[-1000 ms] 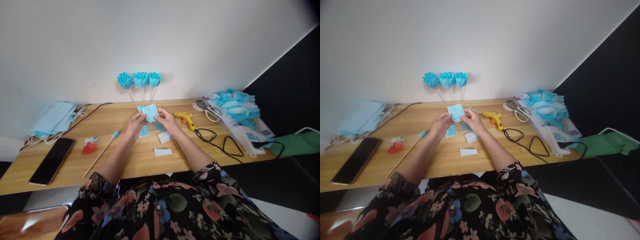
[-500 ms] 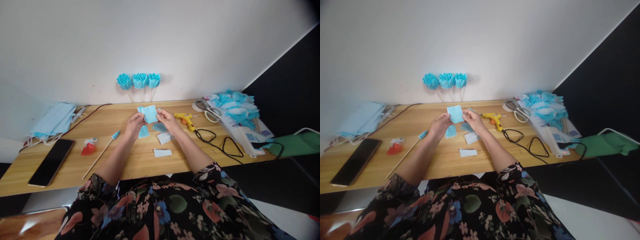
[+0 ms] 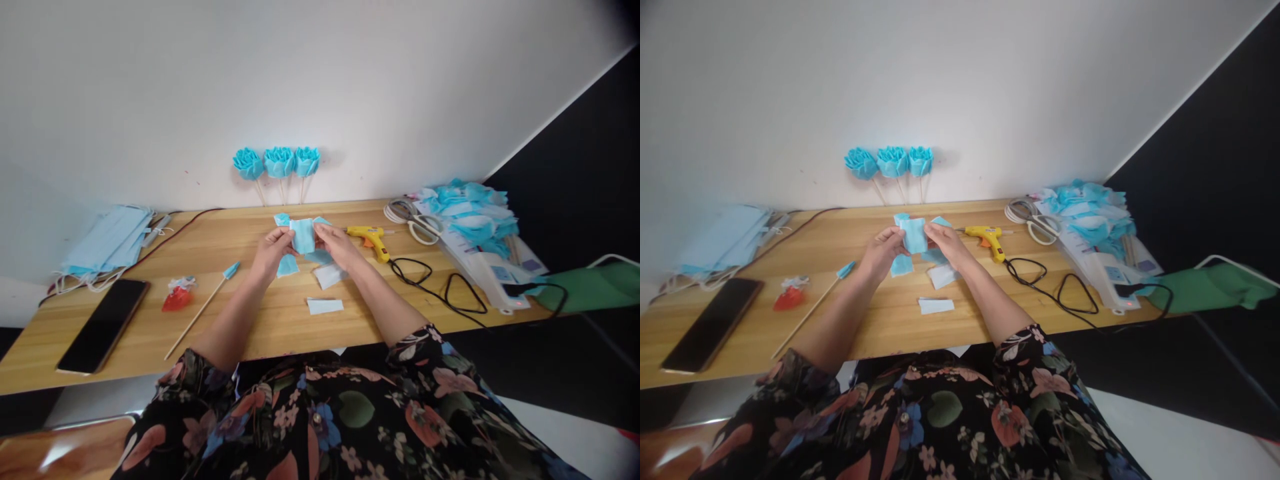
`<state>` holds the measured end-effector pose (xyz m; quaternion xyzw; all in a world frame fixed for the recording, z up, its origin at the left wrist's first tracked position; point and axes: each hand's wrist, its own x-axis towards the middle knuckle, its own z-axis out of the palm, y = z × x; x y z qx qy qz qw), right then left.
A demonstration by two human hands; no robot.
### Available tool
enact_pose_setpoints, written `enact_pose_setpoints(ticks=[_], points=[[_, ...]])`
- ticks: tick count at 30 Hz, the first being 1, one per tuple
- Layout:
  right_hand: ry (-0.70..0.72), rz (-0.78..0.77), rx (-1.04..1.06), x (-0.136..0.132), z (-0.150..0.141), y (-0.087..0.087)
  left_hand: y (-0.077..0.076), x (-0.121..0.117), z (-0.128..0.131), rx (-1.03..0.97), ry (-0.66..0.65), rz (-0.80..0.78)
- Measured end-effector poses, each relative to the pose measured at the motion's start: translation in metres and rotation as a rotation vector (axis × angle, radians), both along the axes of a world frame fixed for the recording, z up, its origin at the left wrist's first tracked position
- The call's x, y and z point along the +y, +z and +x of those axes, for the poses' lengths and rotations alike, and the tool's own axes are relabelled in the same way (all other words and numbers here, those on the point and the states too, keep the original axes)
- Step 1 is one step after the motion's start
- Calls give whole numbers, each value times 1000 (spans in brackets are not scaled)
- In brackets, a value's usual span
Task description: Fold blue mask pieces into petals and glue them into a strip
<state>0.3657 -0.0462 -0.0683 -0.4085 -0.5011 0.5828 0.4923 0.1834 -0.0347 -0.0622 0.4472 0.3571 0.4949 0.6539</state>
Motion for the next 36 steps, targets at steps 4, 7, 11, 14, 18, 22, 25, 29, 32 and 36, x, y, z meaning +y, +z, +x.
enact_pose_setpoints(ticks=[4, 7, 11, 14, 18, 22, 25, 29, 32, 36], points=[[-52, -6, -15, 1, -3, -1, 1, -3, 1, 23, -56, 9], [-198, 17, -68, 2, -6, -4, -2, -3, 2, 48, -42, 13], [-308, 102, -104, 3, -9, -7, -6, -1, 3, 84, 19, 24], [-317, 167, -133, 3, -6, -9, -7, -1, 2, 99, 16, 11], [-323, 218, -229, 3, -1, -7, -5, -1, 1, 123, -19, 14], [-325, 239, -262, 1, 0, -4, -3, 0, 1, 107, 7, 30], [-301, 252, -273, -1, -3, -2, -3, 1, 2, 95, 31, 30], [-271, 252, -295, -3, -5, -2, -5, 1, 2, 75, 56, 17], [-266, 252, -306, -3, -5, -3, -6, 1, 2, 64, 71, 13], [-288, 240, -296, -1, -4, -6, -7, 2, 2, 25, 72, 15]])
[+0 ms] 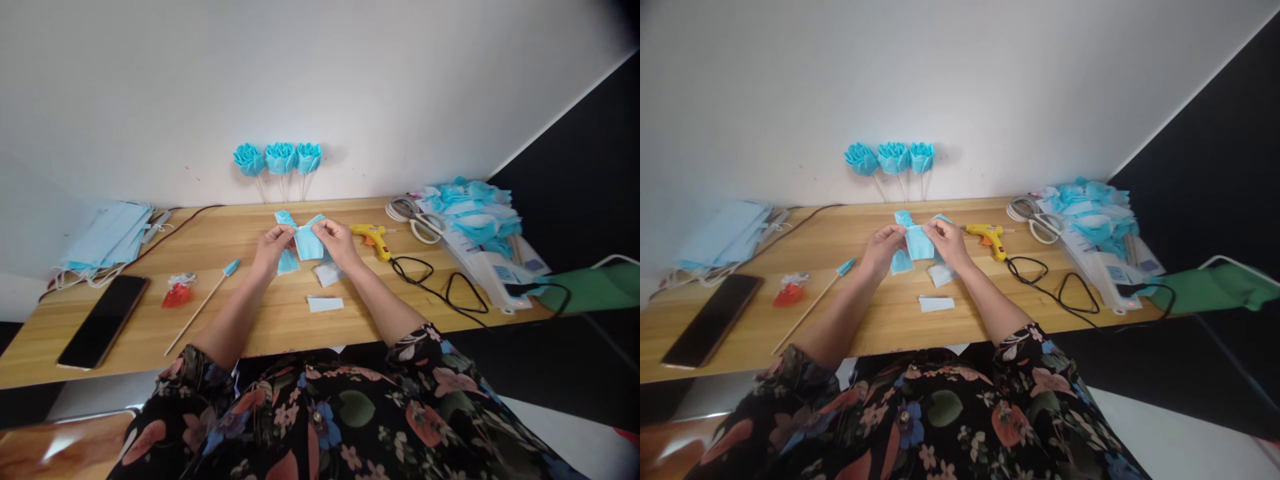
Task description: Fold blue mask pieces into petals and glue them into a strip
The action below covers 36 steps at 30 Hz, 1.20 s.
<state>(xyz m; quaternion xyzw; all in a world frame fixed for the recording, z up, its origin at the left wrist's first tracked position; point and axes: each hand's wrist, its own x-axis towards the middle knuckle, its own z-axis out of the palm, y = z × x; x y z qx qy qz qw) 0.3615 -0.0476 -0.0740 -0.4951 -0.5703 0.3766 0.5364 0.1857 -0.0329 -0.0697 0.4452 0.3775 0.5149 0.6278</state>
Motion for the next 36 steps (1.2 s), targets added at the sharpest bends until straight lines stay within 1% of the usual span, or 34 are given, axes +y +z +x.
enact_pose_setpoints(ticks=[6, 12, 17, 19, 22, 24, 25, 27, 29, 31, 36], points=[[6, 19, 40, 2, 1, -1, -3, 2, -1, -33, -29, 4], [-13, 12, 73, 4, 2, -1, 5, 2, -1, -32, -23, -72], [1, 11, 87, 5, 2, -4, 5, -1, 2, -48, -103, -100], [2, -1, 81, 4, 2, -5, 3, -2, 4, -23, -129, -105], [-20, -1, 66, 3, 3, -3, 3, -1, 2, 35, -134, -87], [-86, 23, 85, 5, 5, 0, 6, 2, -2, 22, -82, -59], [-134, 37, 110, 7, 8, 1, 8, 4, -5, -3, -26, -44], [-234, 57, 180, 11, 13, 5, 11, 10, -13, -62, 129, -21], [-294, 59, 247, 15, 19, 8, 13, 14, -18, -110, 245, -17], [-305, 54, 288, 17, 24, 9, 13, 17, -21, -133, 291, -26], [-276, 71, 269, 17, 24, 6, 12, 16, -19, -117, 303, -17]])
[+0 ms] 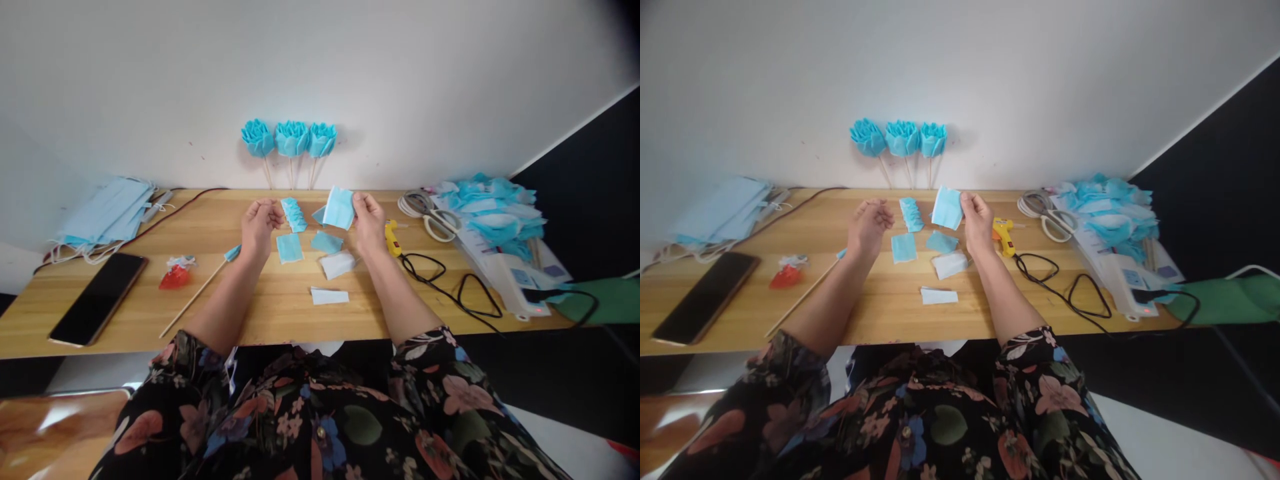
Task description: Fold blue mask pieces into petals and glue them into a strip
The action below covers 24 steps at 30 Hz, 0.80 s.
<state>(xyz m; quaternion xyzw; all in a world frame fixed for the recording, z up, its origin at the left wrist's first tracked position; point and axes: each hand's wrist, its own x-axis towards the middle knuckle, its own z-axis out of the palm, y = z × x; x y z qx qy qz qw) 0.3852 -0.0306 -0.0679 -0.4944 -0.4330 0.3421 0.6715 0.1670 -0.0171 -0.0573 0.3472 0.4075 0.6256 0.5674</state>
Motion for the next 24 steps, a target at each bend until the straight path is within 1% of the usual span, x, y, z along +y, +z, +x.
enact_pose_setpoints(ticks=[4, 6, 12, 16, 18, 20, 22, 24], points=[[-4, 18, -14, 1, 0, -1, 1, 0, 1, 36, 18, 25], [-32, 41, -3, 4, 4, -1, 1, 0, 1, 52, 22, 43], [-179, 172, -5, 21, 36, -2, -1, -1, 4, 67, 2, 60], [-173, 194, -38, 27, 49, -5, -2, -3, 5, 84, -3, 74], [-145, 162, -40, 26, 47, -4, -3, -4, 6, 87, -5, 93], [-81, 109, -32, 21, 39, -2, -3, -4, 6, 90, -2, 105], [50, 37, -35, 12, 27, 3, -1, -4, 5, 97, 8, 107], [251, -58, -72, 0, 11, 7, 3, -3, 3, 105, 24, 102]])
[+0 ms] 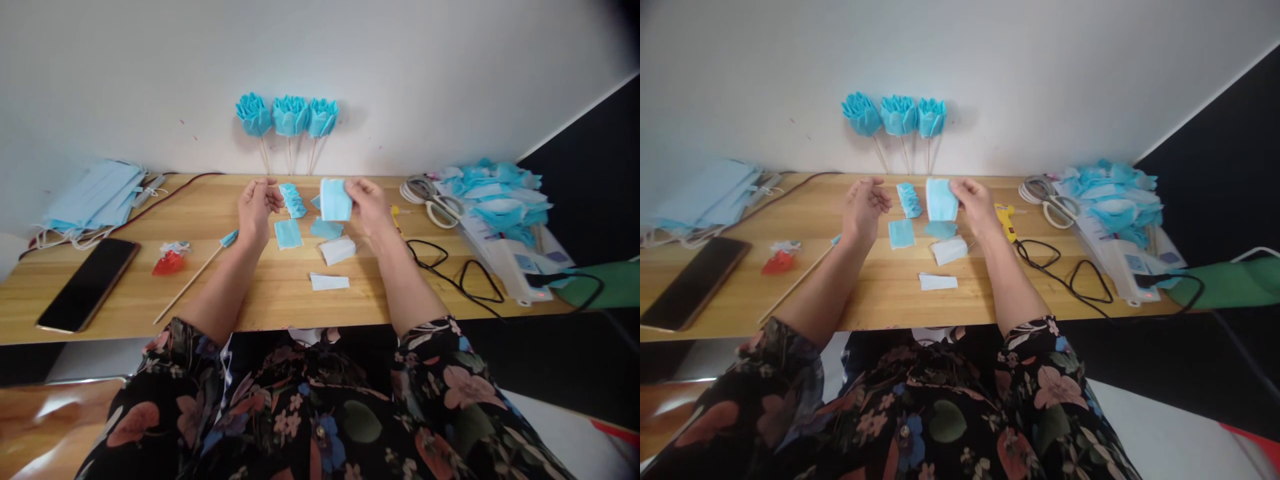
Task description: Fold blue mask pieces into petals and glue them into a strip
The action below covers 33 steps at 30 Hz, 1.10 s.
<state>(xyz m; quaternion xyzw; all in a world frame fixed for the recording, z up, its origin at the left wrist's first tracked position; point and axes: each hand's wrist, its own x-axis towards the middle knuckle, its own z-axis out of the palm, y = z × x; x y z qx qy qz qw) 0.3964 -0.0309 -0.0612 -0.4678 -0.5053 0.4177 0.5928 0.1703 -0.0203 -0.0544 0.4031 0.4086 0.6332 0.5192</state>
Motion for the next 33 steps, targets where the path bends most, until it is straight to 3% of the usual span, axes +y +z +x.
enact_pose_setpoints(ticks=[4, 7, 10, 14, 17, 21, 28, 33], points=[[410, -105, -193, -25, -35, 1, 11, 3, -8, 11, 62, -8], [580, -87, -431, -39, -58, -2, 14, 6, -15, 9, 101, 1], [548, 35, -652, -46, -68, 0, 13, 9, -18, 17, 107, 1], [334, 185, -798, -44, -54, 12, 11, 9, -18, 29, 80, 5], [183, 197, -768, -35, -34, 19, 12, 6, -14, 38, 72, 19], [109, 160, -796, -27, -13, 28, 13, -1, -6, 67, 18, 53], [274, 82, -1110, -57, 9, 53, 12, -8, 5, 108, -58, 67], [427, 144, -1195, -88, 24, 32, 11, -11, 10, 113, -98, 51]])
